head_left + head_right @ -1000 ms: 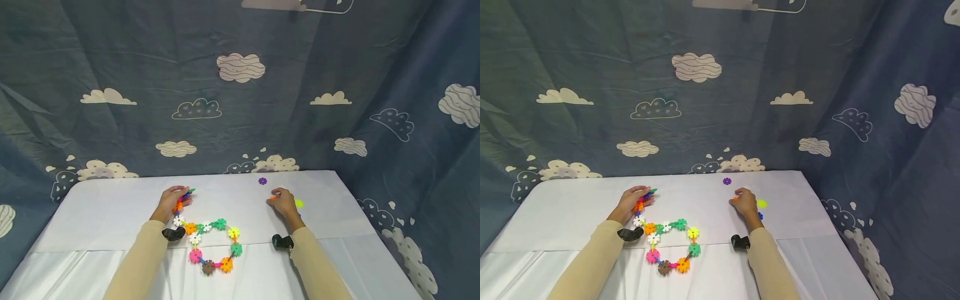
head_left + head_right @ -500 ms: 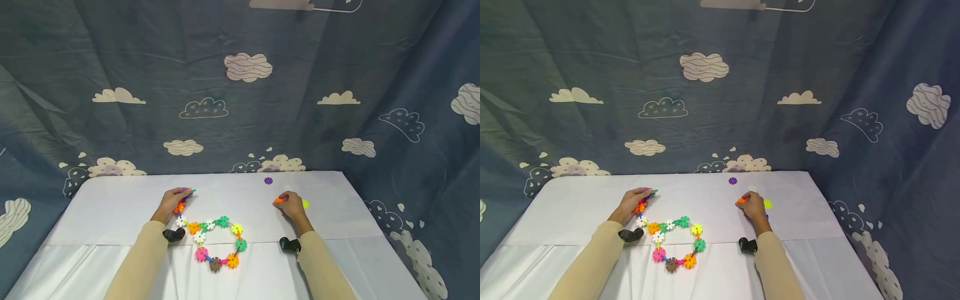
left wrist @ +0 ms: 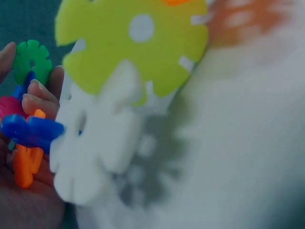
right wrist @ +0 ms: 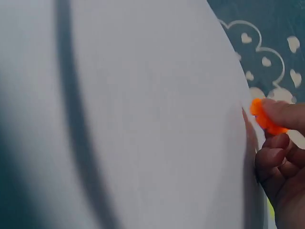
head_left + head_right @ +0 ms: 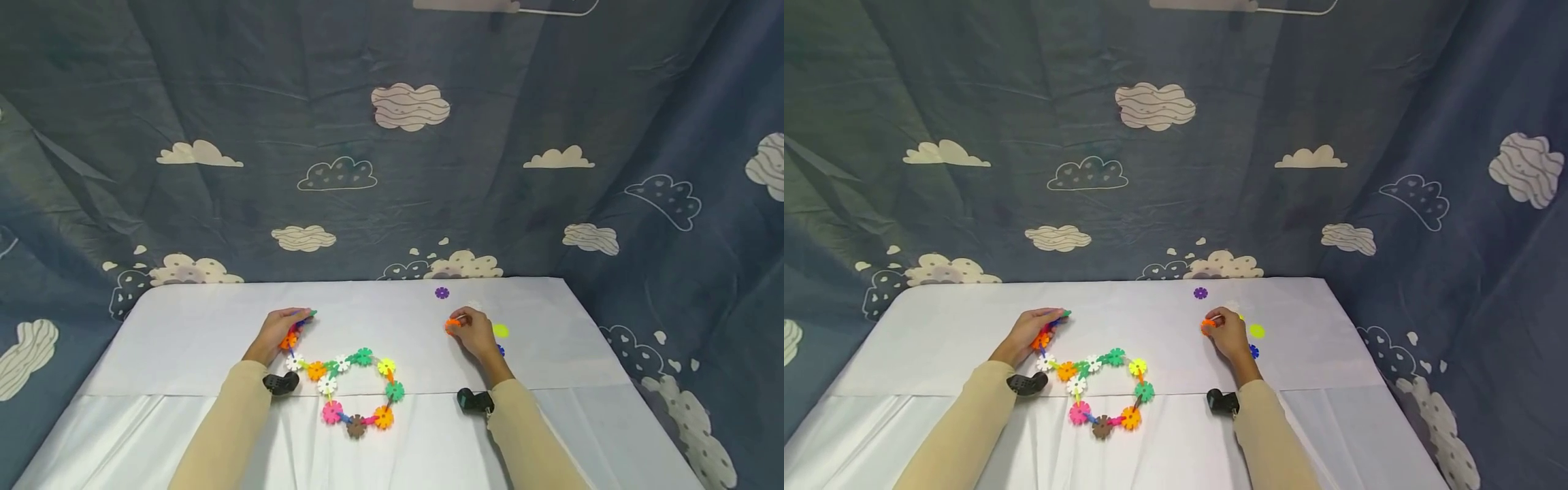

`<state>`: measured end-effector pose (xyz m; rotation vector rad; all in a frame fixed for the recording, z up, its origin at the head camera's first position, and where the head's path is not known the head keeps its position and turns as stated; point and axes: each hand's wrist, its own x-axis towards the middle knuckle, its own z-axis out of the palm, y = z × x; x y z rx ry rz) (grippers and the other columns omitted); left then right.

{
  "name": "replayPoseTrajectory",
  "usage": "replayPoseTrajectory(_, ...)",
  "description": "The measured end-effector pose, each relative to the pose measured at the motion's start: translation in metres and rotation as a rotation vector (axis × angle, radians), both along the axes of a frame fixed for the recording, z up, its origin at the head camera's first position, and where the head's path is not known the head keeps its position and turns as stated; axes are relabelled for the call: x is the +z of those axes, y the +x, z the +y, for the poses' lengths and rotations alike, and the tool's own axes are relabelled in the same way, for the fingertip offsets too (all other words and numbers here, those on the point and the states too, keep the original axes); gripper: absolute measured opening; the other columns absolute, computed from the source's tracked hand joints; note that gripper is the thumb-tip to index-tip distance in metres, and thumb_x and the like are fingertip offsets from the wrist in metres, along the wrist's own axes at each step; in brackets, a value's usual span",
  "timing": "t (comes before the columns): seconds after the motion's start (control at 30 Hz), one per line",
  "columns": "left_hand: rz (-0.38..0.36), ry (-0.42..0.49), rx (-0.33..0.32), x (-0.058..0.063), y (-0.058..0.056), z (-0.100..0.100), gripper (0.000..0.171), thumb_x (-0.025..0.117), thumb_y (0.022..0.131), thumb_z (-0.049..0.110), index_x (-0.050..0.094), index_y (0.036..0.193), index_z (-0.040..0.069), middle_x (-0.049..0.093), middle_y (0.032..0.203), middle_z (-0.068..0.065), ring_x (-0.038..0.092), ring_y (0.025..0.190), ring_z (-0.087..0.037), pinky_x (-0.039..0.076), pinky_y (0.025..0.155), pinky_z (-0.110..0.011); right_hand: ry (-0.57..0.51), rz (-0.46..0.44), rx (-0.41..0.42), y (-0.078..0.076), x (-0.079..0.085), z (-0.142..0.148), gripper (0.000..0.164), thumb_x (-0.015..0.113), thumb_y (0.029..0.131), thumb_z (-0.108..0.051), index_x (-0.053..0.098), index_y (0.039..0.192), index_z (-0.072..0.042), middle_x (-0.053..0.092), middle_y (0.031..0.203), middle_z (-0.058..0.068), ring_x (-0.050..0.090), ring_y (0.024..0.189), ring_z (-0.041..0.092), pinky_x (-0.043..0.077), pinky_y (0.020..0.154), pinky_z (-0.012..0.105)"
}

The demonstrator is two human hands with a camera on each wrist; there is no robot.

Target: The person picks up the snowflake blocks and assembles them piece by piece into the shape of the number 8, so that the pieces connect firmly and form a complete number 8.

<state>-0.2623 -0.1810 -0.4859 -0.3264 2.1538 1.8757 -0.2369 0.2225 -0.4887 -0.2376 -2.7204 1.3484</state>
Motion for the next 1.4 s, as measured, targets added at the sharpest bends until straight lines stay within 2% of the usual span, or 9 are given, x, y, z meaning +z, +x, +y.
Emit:
replayPoseTrajectory(0.2,-0.013,0.043,-0.002,0.001,0.002,-0.001,0.041,0.063,0.095,0.028,0.059,0.123,-0.002,0.071,0.095,0.000,0.054,0.065,-0.007,0.047,0.062,-0.018,-0.285,-0.020,0.059,-0.012,0.003,-0.039,0.020,0.062,0.090,0.002,0.066,0.109,0.002,0.058,0.091,0.015,0.056,0.055,0.017,0.050,0.048,0.022)
replayPoseTrajectory(0.3,0.001,0.072,0.004,0.000,0.004,0.000,0.040,0.063,0.095,0.025,0.059,0.122,-0.003,0.072,0.097,-0.002,0.059,0.067,-0.006,0.051,0.065,-0.017,-0.394,-0.013,0.131,-0.015,0.016,-0.069,0.025,0.063,0.088,0.006,0.062,0.113,0.008,0.058,0.082,0.014,0.059,0.053,0.020,0.054,0.050,0.029)
replayPoseTrajectory(0.47,0.034,0.108,0.004,-0.002,0.003,0.001,0.041,0.064,0.094,0.023,0.058,0.124,-0.006,0.072,0.099,-0.005,0.067,0.077,-0.006,0.054,0.073,-0.018,-0.513,-0.019,0.238,-0.025,0.033,-0.119,0.024,0.065,0.085,0.009,0.061,0.108,0.013,0.061,0.072,0.011,0.060,0.054,0.020,0.057,0.057,0.040)
replayPoseTrajectory(0.57,0.037,0.112,0.004,-0.003,0.003,0.000,0.043,0.064,0.094,0.024,0.058,0.124,-0.005,0.072,0.101,-0.006,0.068,0.078,-0.007,0.055,0.076,-0.019,-0.496,-0.021,0.276,-0.036,0.029,-0.144,0.018,0.066,0.086,0.006,0.066,0.104,0.009,0.063,0.074,0.011,0.059,0.053,0.016,0.057,0.054,0.036)
replayPoseTrajectory(0.67,0.038,0.121,0.004,-0.004,0.003,0.001,0.042,0.065,0.094,0.024,0.058,0.124,-0.005,0.072,0.100,-0.005,0.068,0.078,-0.007,0.055,0.076,-0.020,-0.479,-0.028,0.313,-0.039,0.027,-0.164,0.018,0.065,0.086,0.006,0.067,0.104,0.009,0.064,0.076,0.011,0.059,0.053,0.016,0.056,0.053,0.034)
replayPoseTrajectory(0.87,0.069,0.155,0.013,-0.003,0.003,0.004,0.036,0.065,0.093,0.018,0.058,0.119,-0.006,0.072,0.101,-0.010,0.069,0.084,-0.012,0.056,0.078,-0.023,-0.526,-0.084,0.312,-0.042,0.018,-0.193,0.017,0.066,0.086,0.006,0.067,0.102,0.008,0.066,0.070,0.008,0.059,0.050,0.014,0.055,0.050,0.029)
replayPoseTrajectory(0.97,0.072,0.140,0.011,-0.003,0.003,0.004,0.034,0.064,0.094,0.018,0.059,0.117,-0.006,0.071,0.103,-0.012,0.070,0.083,-0.013,0.056,0.077,-0.023,-0.562,-0.101,0.301,-0.041,0.015,-0.205,0.016,0.065,0.086,0.006,0.067,0.102,0.008,0.066,0.069,0.008,0.061,0.051,0.014,0.055,0.050,0.028)
replayPoseTrajectory(1.23,0.027,0.045,0.003,-0.005,0.005,0.003,0.036,0.062,0.095,0.027,0.061,0.119,0.000,0.071,0.106,-0.010,0.070,0.079,-0.010,0.046,0.053,-0.016,-0.592,-0.124,0.280,-0.038,0.012,-0.223,0.015,0.063,0.088,0.006,0.066,0.102,0.007,0.069,0.074,0.013,0.065,0.054,0.017,0.057,0.052,0.031)
replayPoseTrajectory(1.4,0.028,0.034,0.000,-0.005,0.005,0.004,0.037,0.062,0.096,0.027,0.060,0.121,0.000,0.070,0.108,-0.011,0.070,0.080,-0.010,0.051,0.066,-0.016,-0.596,-0.136,0.260,-0.036,0.010,-0.224,0.015,0.062,0.089,0.004,0.067,0.103,0.006,0.068,0.075,0.013,0.063,0.053,0.015,0.056,0.050,0.029)
